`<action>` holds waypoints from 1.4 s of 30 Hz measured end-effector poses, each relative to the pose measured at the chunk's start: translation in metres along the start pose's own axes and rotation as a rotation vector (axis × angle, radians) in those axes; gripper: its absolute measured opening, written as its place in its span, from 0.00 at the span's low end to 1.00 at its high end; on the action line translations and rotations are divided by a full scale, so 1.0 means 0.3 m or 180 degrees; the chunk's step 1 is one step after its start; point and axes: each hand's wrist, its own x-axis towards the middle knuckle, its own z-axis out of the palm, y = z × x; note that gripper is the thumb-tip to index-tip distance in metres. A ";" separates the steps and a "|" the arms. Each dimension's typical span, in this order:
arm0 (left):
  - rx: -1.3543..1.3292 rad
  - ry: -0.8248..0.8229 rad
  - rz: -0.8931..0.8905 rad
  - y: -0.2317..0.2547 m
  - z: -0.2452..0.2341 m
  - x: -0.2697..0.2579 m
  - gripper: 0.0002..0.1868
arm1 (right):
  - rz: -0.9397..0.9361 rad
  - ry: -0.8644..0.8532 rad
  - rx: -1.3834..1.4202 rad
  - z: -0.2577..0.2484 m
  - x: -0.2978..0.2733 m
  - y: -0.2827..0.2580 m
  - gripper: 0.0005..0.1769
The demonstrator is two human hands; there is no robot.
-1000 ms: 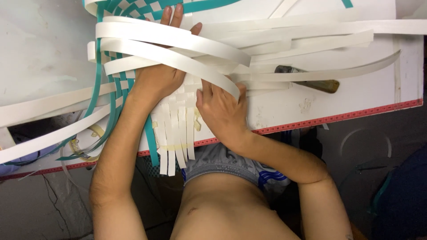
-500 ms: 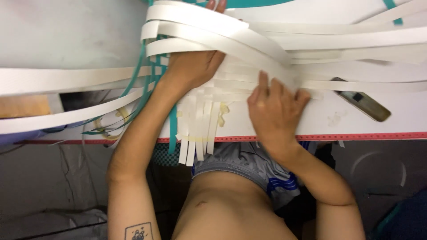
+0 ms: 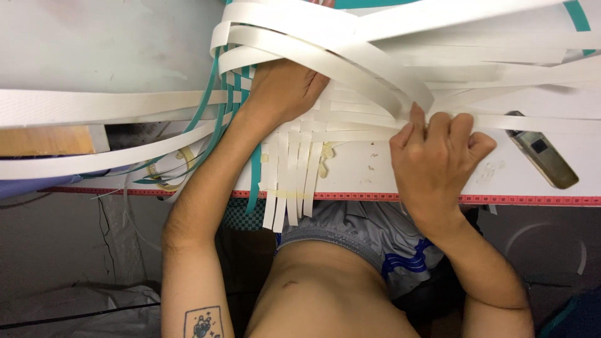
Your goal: Weaving white and teal plastic strips together to create a bag or basket on a work table.
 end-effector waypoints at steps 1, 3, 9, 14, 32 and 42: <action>-0.0038 0.0011 -0.0001 0.005 -0.006 0.001 0.17 | 0.0005 -0.0056 -0.0048 0.000 -0.001 0.006 0.02; -0.0071 0.0022 -0.0002 -0.001 -0.006 -0.001 0.17 | 0.0012 -0.0110 -0.0093 0.001 -0.003 0.016 0.10; 0.0122 -0.0095 0.0083 -0.007 -0.006 -0.001 0.29 | -0.0006 0.0021 -0.0205 0.006 -0.009 0.041 0.10; 0.0370 0.0019 0.0151 -0.017 0.011 -0.001 0.29 | 0.0125 -0.0322 -0.0038 0.016 0.006 0.014 0.14; 0.0680 0.0030 0.0459 -0.063 0.072 0.029 0.28 | -0.0051 -0.0167 0.0321 0.046 0.026 0.001 0.19; 0.0912 -0.0013 0.0520 -0.038 0.064 0.022 0.28 | -0.1457 -0.0111 0.3304 -0.020 0.338 -0.077 0.32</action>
